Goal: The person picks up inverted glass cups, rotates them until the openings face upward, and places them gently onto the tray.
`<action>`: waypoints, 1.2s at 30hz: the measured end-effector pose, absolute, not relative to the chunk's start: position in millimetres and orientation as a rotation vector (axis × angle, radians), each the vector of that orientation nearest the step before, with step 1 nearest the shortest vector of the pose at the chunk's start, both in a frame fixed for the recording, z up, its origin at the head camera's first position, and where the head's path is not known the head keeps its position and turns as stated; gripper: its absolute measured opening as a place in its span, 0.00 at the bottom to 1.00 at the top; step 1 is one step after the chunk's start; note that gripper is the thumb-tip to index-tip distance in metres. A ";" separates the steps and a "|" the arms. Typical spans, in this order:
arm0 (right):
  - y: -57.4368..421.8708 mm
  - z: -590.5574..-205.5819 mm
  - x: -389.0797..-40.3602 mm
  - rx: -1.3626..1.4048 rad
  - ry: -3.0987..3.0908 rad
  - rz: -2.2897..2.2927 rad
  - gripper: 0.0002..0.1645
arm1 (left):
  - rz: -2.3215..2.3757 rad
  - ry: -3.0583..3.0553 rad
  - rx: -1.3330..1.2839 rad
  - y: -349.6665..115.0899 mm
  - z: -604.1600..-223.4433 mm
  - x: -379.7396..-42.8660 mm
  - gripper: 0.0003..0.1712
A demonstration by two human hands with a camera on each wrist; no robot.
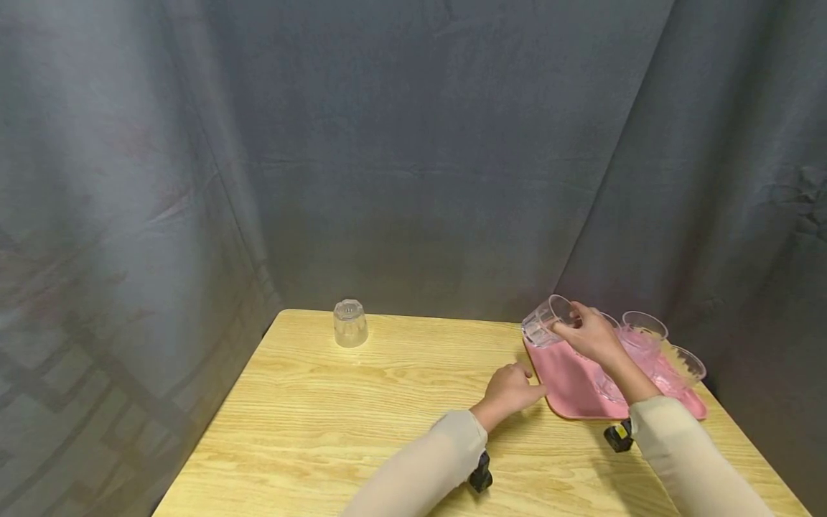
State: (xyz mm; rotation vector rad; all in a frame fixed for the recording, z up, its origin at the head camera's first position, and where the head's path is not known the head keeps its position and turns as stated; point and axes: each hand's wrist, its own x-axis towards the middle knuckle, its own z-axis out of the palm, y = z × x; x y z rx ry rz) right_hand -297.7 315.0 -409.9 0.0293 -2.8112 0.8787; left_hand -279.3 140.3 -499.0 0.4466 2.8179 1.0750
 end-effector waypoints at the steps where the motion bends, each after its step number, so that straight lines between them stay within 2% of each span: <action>1: 315.9 -410.6 -298.9 0.025 -2.812 0.873 0.52 | 1.070 2.820 0.441 141.8 -499.8 -279.9 0.22; 7: 319.3 -414.6 -306.0 0.008 -2.819 0.827 0.53 | 1.065 2.835 0.431 149.2 -507.9 -284.5 0.23; 12: 321.2 -417.9 -313.0 -0.003 -2.843 0.797 0.53 | 1.050 2.846 0.433 153.0 -510.2 -284.3 0.18; 17: 321.6 -421.8 -319.9 -0.014 -2.872 0.757 0.55 | 0.998 2.872 0.410 156.5 -509.4 -281.0 0.26; 21: 321.5 -422.8 -322.9 -0.025 -2.896 0.726 0.55 | 0.951 2.883 0.404 159.2 -510.2 -279.5 0.28; 36: 320.9 -432.5 -330.1 -0.129 -3.010 0.661 0.59 | 0.764 2.960 0.429 170.9 -513.9 -280.5 0.18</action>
